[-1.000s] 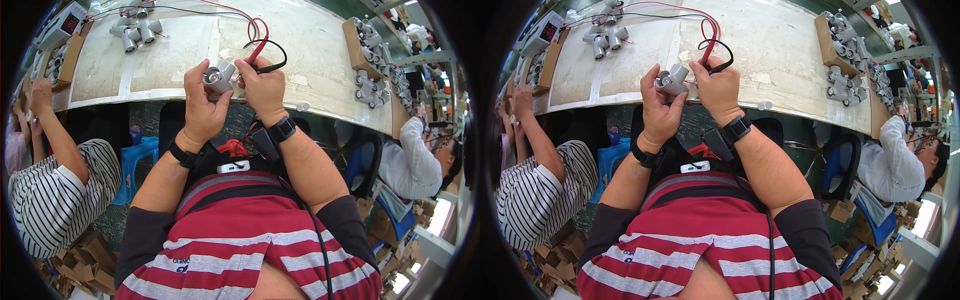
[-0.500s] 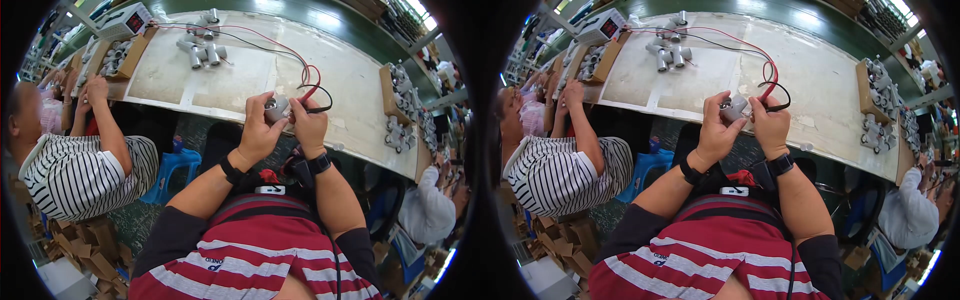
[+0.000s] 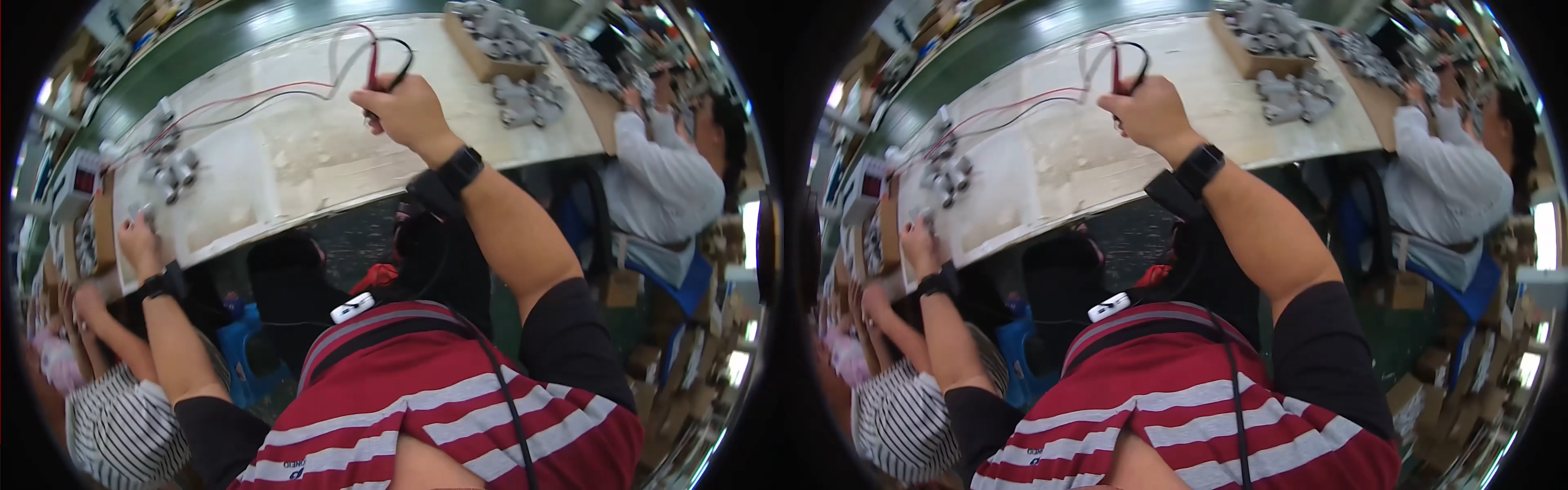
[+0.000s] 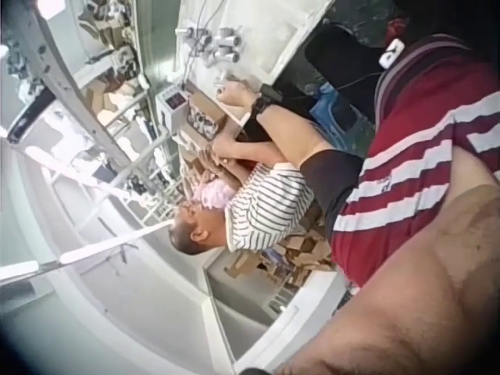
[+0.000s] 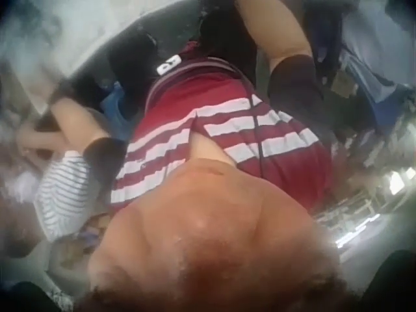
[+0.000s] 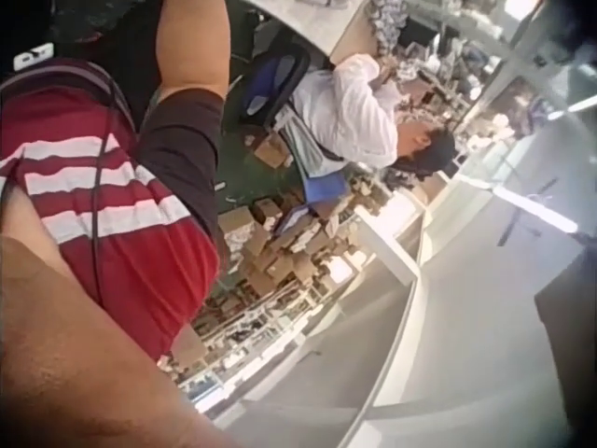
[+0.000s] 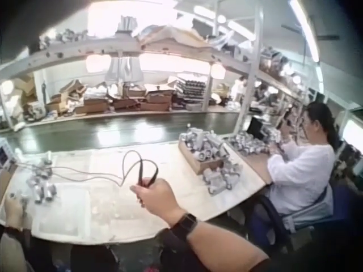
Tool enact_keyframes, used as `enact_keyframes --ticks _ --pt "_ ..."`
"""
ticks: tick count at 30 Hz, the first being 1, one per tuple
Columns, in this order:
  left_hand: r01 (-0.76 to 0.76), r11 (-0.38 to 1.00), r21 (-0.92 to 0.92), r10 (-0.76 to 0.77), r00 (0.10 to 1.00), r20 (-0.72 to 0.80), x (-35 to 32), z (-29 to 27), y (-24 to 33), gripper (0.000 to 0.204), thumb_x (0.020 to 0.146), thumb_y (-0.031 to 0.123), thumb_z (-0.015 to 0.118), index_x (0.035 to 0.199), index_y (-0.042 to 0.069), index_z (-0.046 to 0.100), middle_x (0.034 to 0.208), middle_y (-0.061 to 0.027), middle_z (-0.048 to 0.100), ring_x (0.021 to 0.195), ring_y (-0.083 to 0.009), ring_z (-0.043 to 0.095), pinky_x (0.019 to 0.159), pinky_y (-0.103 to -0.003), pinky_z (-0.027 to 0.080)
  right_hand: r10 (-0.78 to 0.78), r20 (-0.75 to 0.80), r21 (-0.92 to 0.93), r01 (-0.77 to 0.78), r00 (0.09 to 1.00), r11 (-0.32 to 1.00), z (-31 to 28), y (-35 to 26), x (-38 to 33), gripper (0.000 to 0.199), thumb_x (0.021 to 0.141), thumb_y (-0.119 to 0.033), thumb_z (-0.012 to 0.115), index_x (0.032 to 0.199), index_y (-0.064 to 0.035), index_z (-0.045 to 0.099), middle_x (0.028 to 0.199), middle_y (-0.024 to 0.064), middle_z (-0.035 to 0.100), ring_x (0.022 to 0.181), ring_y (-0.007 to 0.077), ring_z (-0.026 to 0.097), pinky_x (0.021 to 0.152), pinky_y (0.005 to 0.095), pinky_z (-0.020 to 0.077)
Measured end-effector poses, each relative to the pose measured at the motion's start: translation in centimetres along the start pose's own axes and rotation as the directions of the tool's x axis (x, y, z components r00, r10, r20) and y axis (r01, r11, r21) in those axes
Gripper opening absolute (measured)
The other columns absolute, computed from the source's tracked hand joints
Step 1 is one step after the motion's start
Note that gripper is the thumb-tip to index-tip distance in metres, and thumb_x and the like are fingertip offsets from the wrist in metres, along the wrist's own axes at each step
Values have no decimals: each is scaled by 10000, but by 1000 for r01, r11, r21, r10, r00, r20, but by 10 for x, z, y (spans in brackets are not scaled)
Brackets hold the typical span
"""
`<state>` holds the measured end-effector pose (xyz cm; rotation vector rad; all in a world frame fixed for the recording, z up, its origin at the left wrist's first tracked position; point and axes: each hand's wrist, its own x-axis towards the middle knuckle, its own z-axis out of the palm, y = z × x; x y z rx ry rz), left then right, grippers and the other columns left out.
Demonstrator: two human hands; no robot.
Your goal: The person tests electrical components by picking up grey plastic housings, touching their internal wires with multimeter probes, and then placing them back on the workbench. This process is repeated for several components before the person clears the workspace by moving the parts aside.
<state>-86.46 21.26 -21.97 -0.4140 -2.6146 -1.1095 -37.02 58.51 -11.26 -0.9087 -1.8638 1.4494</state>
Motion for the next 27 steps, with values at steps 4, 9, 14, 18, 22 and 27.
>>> enact_keyframes --ticks 4,9,14,18,22,27 --pt "-105 908 407 189 967 -171 -30 20 75 671 905 391 739 1318 -113 578 1261 -319 655 1178 -425 638 1026 -479 479 -277 -70 -473 213 958 855 -88 -13 20 339 904 -327 773 888 12 757 653 58 679 539 145 645 543 291 514" --pt "-341 725 -598 600 739 307 -259 62 300 386 920 115 710 1271 -17 623 1301 -193 622 1257 -362 567 1089 -435 442 -429 82 -804 314 899 505 -151 -78 18 310 874 -287 745 853 23 750 761 194 692 730 356 666 698 424 533" --pt "-591 359 -722 918 82 389 -384 109 463 552 842 215 784 1339 39 621 1518 -241 477 1407 -425 454 1170 -471 400 -545 357 -833 523 758 181 -158 -131 29 270 846 -229 734 829 40 738 824 254 702 829 451 682 797 482 549" --pt "-709 255 -657 852 -156 500 -424 186 562 513 864 221 728 1344 71 629 1440 -219 527 1330 -421 501 1140 -466 419 -523 335 -846 494 784 200 -173 -161 12 260 835 -220 740 822 40 737 830 261 696 837 445 683 812 476 550" --pt "-692 330 -642 853 -72 516 -439 244 568 440 886 157 609 1322 124 651 1385 -183 556 1282 -410 524 1102 -455 444 -560 356 -834 525 748 171 -181 -160 11 261 833 -224 743 824 37 739 823 267 689 825 442 682 799 476 551" --pt "-717 320 -619 809 -133 573 -412 197 543 426 855 115 605 1276 125 667 1317 -139 614 1177 -392 606 1058 -453 475 -610 439 -829 559 660 7 -206 -135 10 281 831 -243 749 818 37 734 777 265 680 769 445 671 751 470 554"
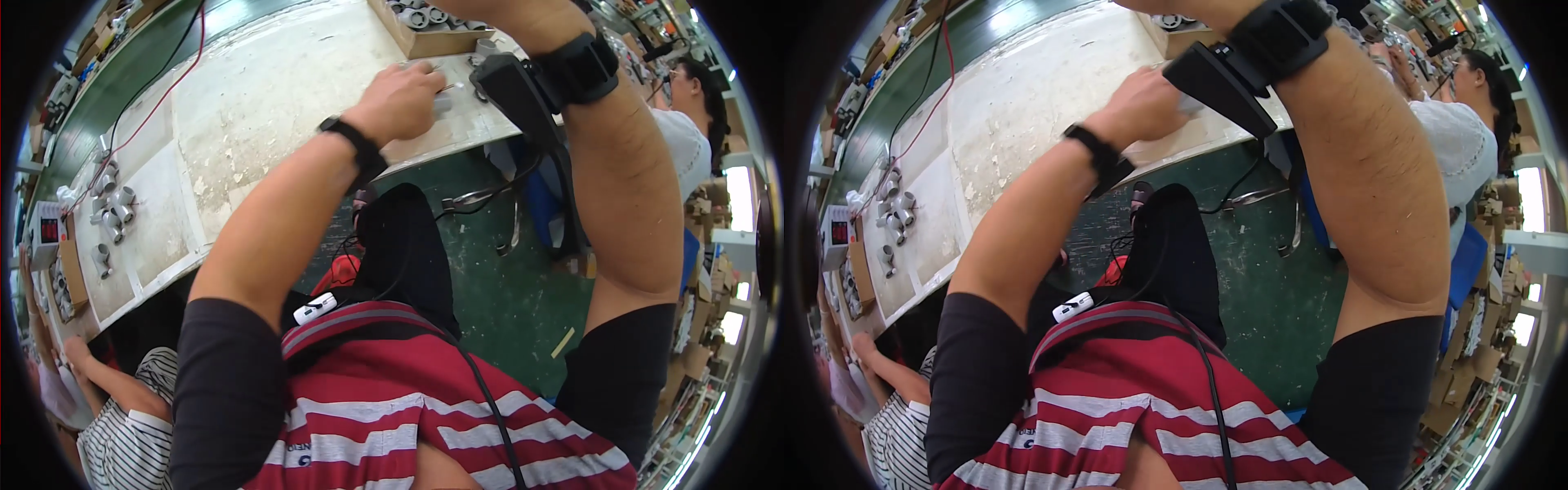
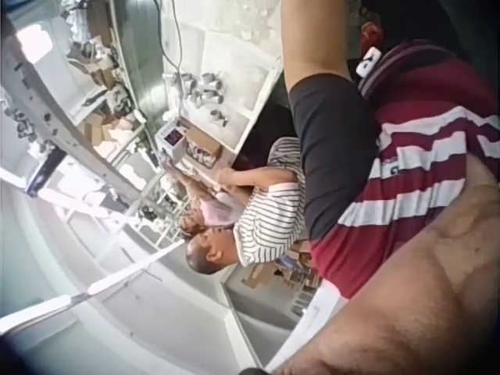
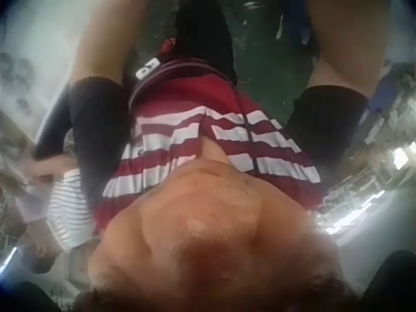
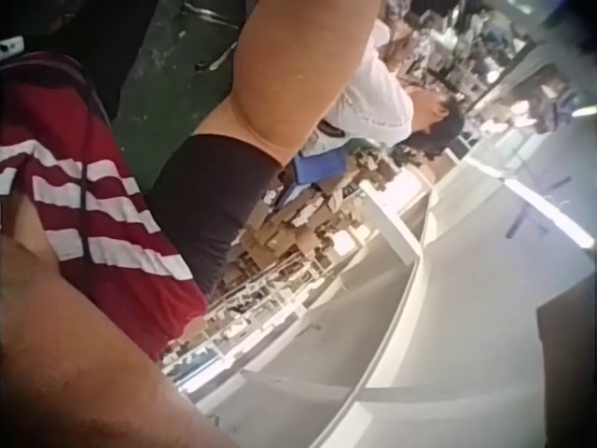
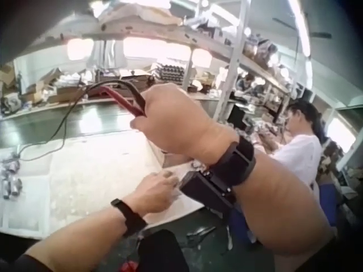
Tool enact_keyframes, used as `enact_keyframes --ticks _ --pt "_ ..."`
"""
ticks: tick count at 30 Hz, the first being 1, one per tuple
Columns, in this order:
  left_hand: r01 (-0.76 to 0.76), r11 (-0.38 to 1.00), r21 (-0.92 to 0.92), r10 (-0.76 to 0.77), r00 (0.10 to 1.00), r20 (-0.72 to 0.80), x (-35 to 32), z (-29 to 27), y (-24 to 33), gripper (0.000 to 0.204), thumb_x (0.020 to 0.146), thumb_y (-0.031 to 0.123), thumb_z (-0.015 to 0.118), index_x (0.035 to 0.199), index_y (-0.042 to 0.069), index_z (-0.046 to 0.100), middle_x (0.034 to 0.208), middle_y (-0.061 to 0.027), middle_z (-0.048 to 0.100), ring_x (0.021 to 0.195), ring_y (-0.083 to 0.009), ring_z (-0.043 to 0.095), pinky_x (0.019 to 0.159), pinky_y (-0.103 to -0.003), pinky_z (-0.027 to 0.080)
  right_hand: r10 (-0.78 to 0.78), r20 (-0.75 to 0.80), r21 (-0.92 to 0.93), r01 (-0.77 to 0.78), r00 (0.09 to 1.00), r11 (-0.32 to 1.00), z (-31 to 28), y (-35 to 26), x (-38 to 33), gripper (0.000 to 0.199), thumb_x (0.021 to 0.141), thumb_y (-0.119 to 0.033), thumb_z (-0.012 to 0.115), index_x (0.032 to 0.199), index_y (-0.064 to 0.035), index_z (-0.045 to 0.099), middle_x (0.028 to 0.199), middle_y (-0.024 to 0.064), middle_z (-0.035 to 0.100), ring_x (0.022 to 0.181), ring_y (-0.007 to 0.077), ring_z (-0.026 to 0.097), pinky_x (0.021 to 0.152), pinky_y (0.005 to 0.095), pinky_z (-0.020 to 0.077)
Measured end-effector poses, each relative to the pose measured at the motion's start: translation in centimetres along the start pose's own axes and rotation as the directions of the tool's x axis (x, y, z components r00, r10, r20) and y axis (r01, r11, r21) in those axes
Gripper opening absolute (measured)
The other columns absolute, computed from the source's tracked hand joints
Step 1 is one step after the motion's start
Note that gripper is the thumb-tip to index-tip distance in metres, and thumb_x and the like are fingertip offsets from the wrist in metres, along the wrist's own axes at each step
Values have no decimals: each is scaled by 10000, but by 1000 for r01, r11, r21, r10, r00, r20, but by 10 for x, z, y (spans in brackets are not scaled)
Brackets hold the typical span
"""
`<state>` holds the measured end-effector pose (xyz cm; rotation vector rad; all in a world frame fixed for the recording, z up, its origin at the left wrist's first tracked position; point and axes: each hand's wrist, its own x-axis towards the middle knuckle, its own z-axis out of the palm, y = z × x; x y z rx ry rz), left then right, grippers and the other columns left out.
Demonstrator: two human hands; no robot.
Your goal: The person tests electrical components by picking up grey plastic housings, touching their internal wires with multimeter probes, and then placing them back on the workbench. This process is repeated for several components before the person clears the workspace by moving the parts aside.
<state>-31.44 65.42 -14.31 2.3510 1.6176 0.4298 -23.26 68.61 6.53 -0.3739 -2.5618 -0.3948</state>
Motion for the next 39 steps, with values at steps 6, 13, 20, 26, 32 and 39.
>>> enact_keyframes --ticks 6,13,20,26,32,39 --pt "80 996 27 -73 979 -190 -171 -57 -92 393 825 75 690 1216 82 658 1352 -143 616 1100 -394 637 998 -458 508 382 165 441 -415 909 796 34 -64 5 288 871 -221 749 786 51 711 731 220 682 668 379 672 677 445 564" --pt "309 951 16 -290 906 -309 -249 -81 -126 390 846 -24 634 1227 48 587 1330 -196 589 1117 -430 609 991 -452 503 462 144 665 -432 875 610 138 -104 -11 319 920 -314 772 926 5 768 685 51 695 561 135 650 531 274 508" --pt "206 961 -184 -273 819 -505 -322 -62 -105 484 790 -94 629 1254 3 530 1215 -222 570 1119 -439 588 977 -439 496 545 528 812 -574 651 -102 180 -163 -24 231 950 -218 732 906 9 741 730 57 696 581 131 654 546 282 551" --pt "370 607 -703 -671 712 -205 -353 -58 -98 454 841 5 706 1262 5 539 1149 -101 627 1074 -214 621 925 -353 505 508 684 718 -361 523 -595 206 -187 -25 223 972 -209 716 952 13 710 772 82 687 617 174 659 546 310 563" --pt "291 516 -805 -682 709 -181 -366 -64 -93 409 874 146 766 1228 -19 644 1035 -94 694 836 -136 668 748 -282 556 486 708 706 -489 513 -512 209 -208 -32 189 986 -170 711 1003 18 705 822 97 700 658 174 666 560 297 575" --pt "449 451 -771 -781 617 -97 -370 -76 -93 506 844 193 797 1246 -77 652 1053 -139 724 880 -181 696 806 -305 565 409 689 723 -528 598 -446 202 -251 -14 216 964 -180 740 980 35 729 803 89 704 636 156 671 549 268 567"
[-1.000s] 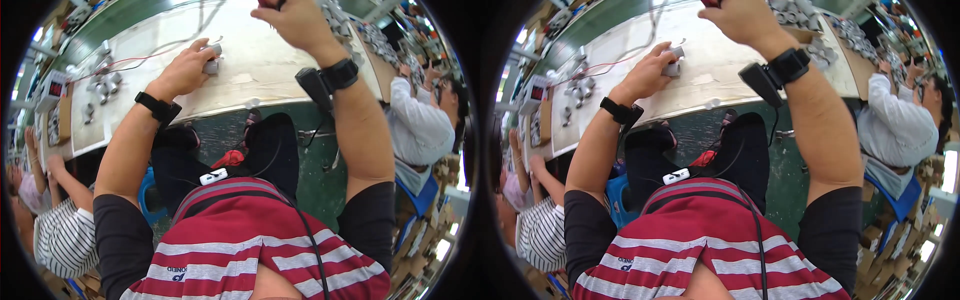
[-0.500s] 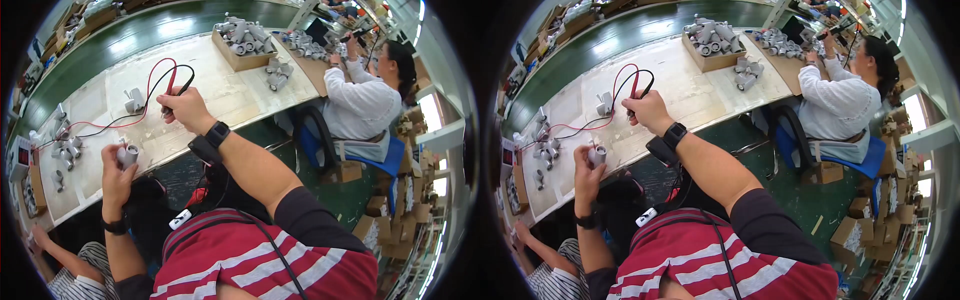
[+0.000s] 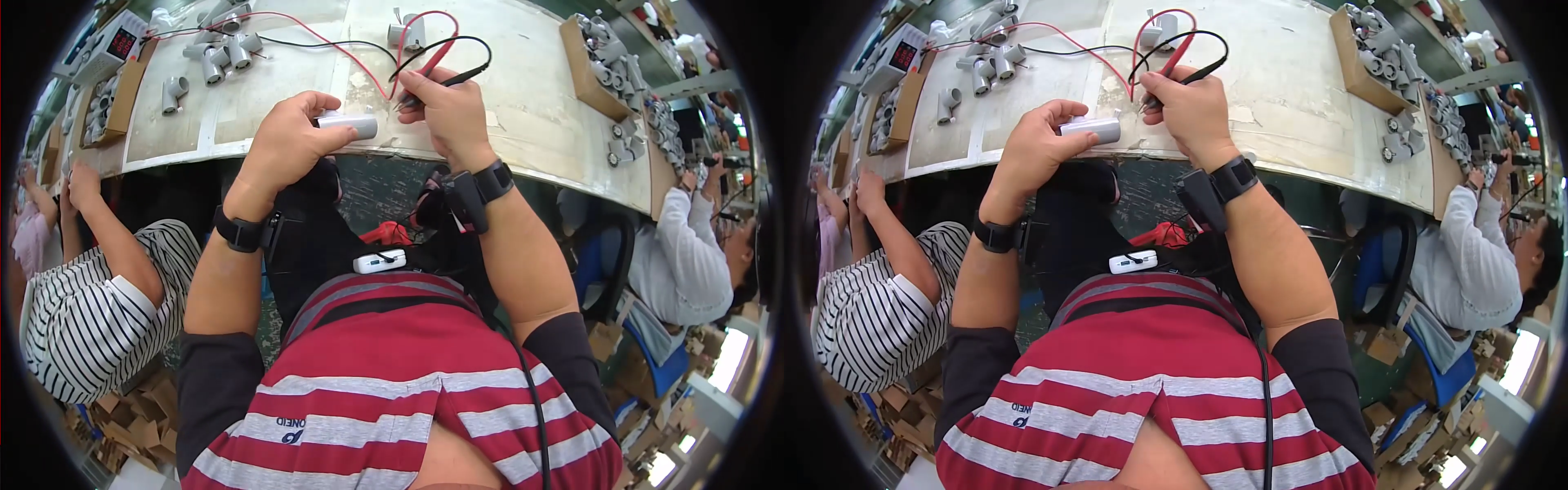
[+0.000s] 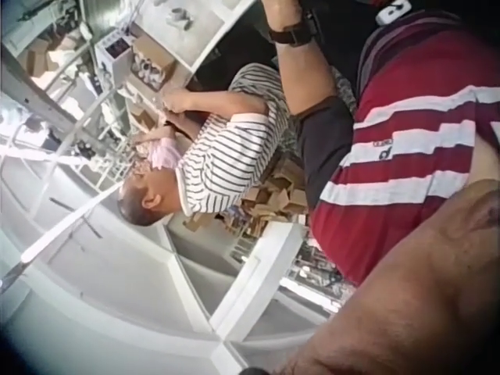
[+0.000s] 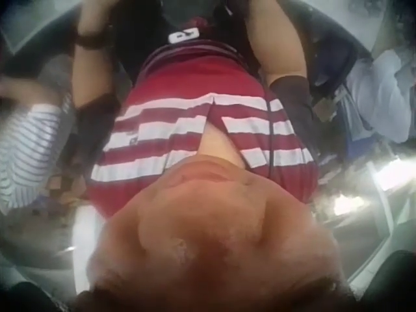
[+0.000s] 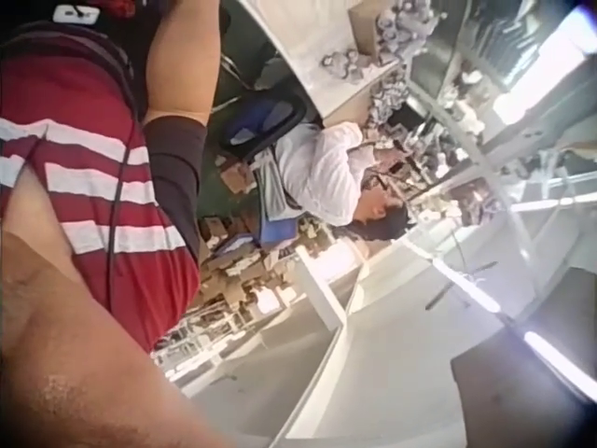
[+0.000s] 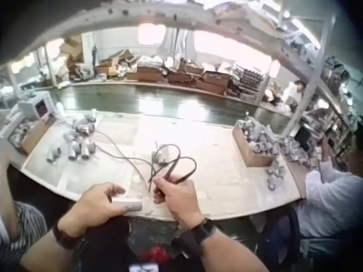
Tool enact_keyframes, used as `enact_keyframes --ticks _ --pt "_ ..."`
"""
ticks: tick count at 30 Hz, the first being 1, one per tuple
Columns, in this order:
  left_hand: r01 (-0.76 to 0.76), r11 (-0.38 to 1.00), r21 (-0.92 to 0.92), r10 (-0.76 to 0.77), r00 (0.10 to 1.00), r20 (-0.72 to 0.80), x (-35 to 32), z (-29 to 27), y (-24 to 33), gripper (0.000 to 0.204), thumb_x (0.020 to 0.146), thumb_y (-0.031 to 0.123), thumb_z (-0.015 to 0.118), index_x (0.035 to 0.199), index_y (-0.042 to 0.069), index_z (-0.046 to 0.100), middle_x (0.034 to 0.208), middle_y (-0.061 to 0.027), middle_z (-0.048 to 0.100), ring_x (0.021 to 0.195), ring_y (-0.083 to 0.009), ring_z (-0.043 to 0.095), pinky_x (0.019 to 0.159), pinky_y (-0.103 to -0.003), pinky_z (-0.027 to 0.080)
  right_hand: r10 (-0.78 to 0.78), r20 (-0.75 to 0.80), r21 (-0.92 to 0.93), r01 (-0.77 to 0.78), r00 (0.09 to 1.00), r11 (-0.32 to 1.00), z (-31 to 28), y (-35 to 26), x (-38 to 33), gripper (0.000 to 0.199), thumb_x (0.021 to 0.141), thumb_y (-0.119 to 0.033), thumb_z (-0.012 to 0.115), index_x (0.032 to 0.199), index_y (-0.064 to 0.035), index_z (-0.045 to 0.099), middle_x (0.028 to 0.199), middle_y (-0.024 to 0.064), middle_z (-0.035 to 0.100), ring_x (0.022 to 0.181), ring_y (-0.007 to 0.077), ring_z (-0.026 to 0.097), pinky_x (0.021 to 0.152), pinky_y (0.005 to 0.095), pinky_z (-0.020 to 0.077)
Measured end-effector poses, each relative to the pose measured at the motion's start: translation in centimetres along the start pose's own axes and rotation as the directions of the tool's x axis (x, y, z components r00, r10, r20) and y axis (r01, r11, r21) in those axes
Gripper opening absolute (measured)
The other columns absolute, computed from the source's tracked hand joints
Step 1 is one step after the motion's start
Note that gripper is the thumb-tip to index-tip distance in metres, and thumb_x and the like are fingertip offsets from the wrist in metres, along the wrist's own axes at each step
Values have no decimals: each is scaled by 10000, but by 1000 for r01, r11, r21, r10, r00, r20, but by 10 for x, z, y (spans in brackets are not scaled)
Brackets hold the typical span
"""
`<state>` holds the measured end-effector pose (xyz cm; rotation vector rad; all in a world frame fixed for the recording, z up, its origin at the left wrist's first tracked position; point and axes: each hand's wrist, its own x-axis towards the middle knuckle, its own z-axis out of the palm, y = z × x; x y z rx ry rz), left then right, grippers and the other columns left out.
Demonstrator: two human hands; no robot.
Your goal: The person tests electrical components by picking up grey plastic housings, touching their internal wires with multimeter probes, and then placing them back on the workbench. This process is repeated for several components before the person clears the workspace by moving the parts aside.
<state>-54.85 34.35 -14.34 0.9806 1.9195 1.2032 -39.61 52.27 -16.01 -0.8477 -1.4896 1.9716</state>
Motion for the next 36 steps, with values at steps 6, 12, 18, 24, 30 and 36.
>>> enact_keyframes --ticks 6,12,18,24,30,36 --pt "4 981 196 -18 997 71 2 -6 14 602 803 247 821 1270 -96 654 1085 -194 738 953 -231 714 882 -329 555 75 43 -48 -73 996 996 15 3 3 227 950 -184 755 981 41 740 784 73 705 614 138 663 546 253 559" --pt "11 980 201 -27 997 77 0 -6 18 596 791 248 827 1255 -90 667 1087 -203 742 964 -243 722 881 -337 558 26 50 -113 -21 998 993 23 9 1 219 940 -182 768 970 34 752 774 62 713 600 108 646 541 246 547" --pt "11 985 174 -25 997 79 1 -7 15 597 782 246 833 1253 -84 671 1079 -201 746 961 -249 725 876 -339 561 5 29 -145 -1 1000 989 27 12 4 216 944 -183 762 951 33 756 770 58 719 603 98 642 534 244 539" --pt "7 992 126 -19 995 94 4 -7 13 587 786 229 830 1259 -79 669 1069 -183 748 951 -225 719 868 -328 560 -23 -36 -198 15 999 980 31 10 3 213 934 -182 770 935 30 758 747 48 713 599 104 652 537 249 540" --pt "-42 999 19 40 995 95 3 -9 -2 566 803 207 827 1273 -64 663 1032 -144 747 905 -184 700 840 -311 558 -85 -61 -254 67 995 965 36 16 -1 216 922 -194 786 922 20 754 721 43 700 590 107 656 539 254 540" --pt "-3 992 -128 16 995 103 -3 -8 -13 565 820 153 824 1312 -46 631 1060 -112 717 924 -164 678 841 -302 552 -198 -96 -317 158 976 935 39 22 -2 210 926 -197 782 908 9 748 719 36 696 586 106 653 535 255 536"
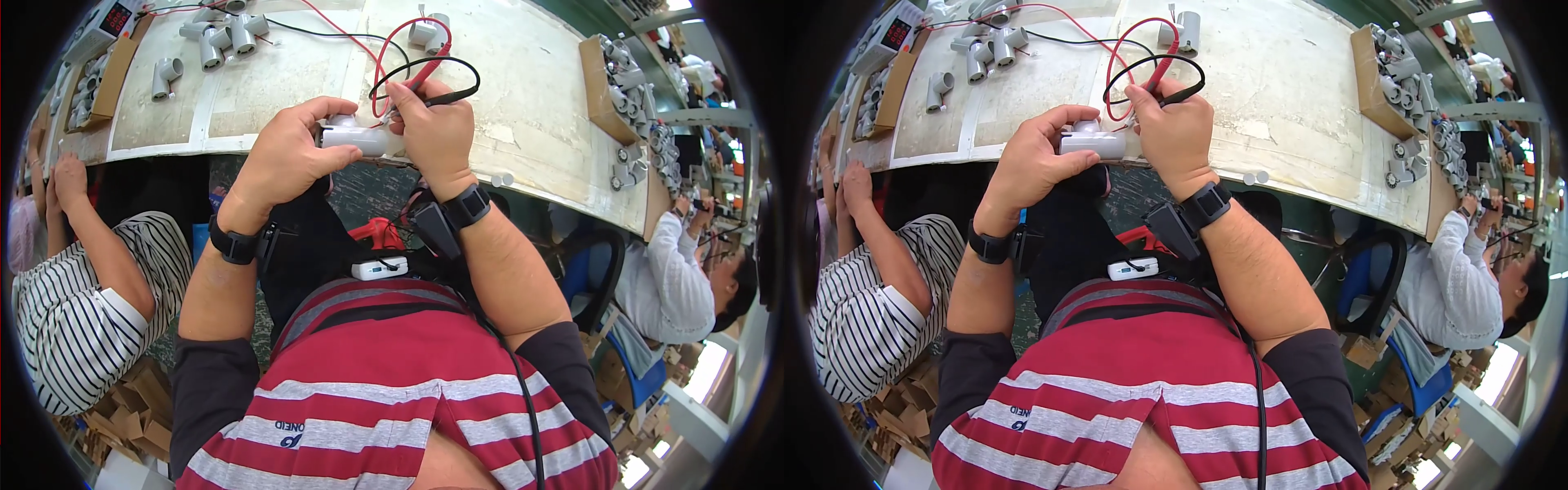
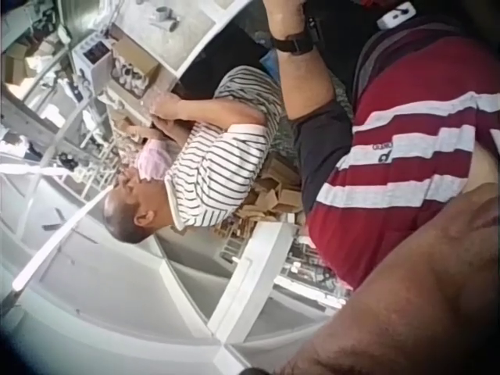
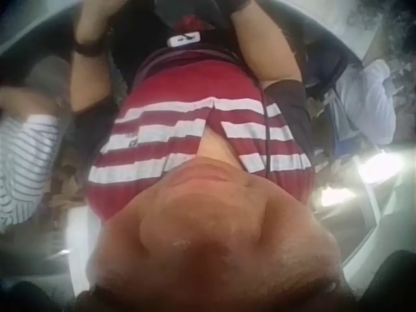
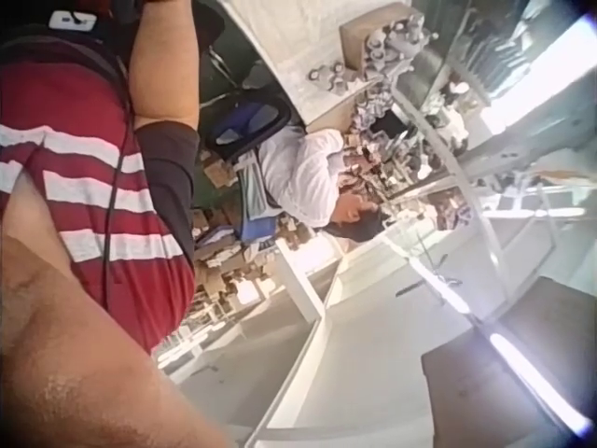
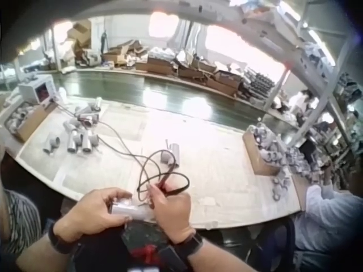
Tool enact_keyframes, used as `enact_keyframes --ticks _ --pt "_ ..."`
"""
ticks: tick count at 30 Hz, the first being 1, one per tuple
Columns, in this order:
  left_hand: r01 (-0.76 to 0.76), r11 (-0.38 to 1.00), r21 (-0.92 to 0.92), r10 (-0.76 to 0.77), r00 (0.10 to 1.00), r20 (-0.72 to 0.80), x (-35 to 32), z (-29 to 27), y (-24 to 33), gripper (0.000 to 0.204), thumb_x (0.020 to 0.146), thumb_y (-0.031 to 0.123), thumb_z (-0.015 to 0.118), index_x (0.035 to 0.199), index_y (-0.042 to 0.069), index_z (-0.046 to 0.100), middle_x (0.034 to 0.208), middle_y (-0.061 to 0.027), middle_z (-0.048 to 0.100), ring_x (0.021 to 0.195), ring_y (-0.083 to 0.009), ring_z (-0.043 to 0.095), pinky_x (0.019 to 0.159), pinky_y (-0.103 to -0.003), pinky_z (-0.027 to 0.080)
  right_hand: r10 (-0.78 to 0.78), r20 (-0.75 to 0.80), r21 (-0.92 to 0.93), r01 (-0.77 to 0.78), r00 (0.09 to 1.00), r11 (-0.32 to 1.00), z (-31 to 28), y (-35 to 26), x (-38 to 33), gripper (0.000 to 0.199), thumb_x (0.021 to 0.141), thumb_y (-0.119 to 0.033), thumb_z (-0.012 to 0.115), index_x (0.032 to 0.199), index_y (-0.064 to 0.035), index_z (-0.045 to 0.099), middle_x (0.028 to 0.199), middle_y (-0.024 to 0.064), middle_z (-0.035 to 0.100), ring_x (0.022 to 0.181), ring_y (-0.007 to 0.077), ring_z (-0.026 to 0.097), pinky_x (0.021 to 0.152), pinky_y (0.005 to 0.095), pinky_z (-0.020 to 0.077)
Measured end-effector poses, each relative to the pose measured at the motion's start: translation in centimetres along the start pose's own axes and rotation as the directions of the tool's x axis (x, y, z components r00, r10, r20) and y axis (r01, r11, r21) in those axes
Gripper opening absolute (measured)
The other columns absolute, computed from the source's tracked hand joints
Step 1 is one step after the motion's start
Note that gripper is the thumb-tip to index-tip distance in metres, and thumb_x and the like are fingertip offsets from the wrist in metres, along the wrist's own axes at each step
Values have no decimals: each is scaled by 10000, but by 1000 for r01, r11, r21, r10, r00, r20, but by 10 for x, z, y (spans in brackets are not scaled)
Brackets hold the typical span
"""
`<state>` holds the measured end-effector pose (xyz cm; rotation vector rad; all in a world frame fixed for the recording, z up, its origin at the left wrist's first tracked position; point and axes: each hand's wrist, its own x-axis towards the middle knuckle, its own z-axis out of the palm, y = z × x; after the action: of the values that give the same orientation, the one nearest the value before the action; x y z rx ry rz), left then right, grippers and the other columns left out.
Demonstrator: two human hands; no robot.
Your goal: The person tests electrical components by picking up grey plastic housings, touching their internal wires with multimeter probes, and then placing them back on the workbench. This process is repeated for several components before the person clears the workspace by moving the parts aside.
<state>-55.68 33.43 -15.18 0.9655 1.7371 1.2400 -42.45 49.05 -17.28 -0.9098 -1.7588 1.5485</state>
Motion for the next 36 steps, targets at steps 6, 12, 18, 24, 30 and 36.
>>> enact_keyframes --ticks 6,12,18,24,30,36 --pt "-56 994 -92 53 998 -40 -5 4 -6 569 821 63 813 1346 -9 605 1199 -109 656 1026 -172 658 894 -305 544 -1 8 -37 1 1000 999 1 0 0 196 931 -187 777 912 6 749 725 33 696 586 103 650 533 256 536" --pt "-251 958 136 257 966 -33 -1 -7 -11 570 812 4 778 1357 55 618 1264 -107 625 1091 -218 649 943 -332 539 6 7 -23 -6 1000 1000 2 1 0 185 935 -174 772 914 9 750 714 28 690 585 97 644 529 248 533" --pt "-221 963 156 227 973 -26 -2 0 -5 598 796 -47 741 1366 93 621 1268 -105 617 1116 -232 645 960 -343 534 -13 11 -33 13 1000 999 2 -1 0 189 938 -171 768 908 15 749 706 26 687 585 94 641 518 245 528" --pt "-219 974 -51 211 969 -127 -3 11 -17 638 832 -58 717 1428 100 553 1258 -116 607 1093 -207 643 924 -330 549 -21 -3 -44 20 1000 999 3 -1 1 190 944 -171 761 902 14 749 706 25 687 588 91 642 514 245 528" --pt "-289 906 -310 203 938 -282 4 29 -22 672 884 -32 711 1486 53 425 1257 -148 587 1039 -179 630 881 -316 567 -36 3 -20 37 999 999 7 1 0 191 951 -177 754 896 6 749 702 20 685 584 85 632 513 244 522" --pt "-234 933 -273 104 902 -419 11 48 -18 667 877 -6 730 1452 21 394 1234 -153 571 1033 -189 624 871 -326 567 -76 -22 -61 74 997 995 2 6 -1 198 955 -186 751 896 3 751 693 18 680 578 78 613 508 245 505"
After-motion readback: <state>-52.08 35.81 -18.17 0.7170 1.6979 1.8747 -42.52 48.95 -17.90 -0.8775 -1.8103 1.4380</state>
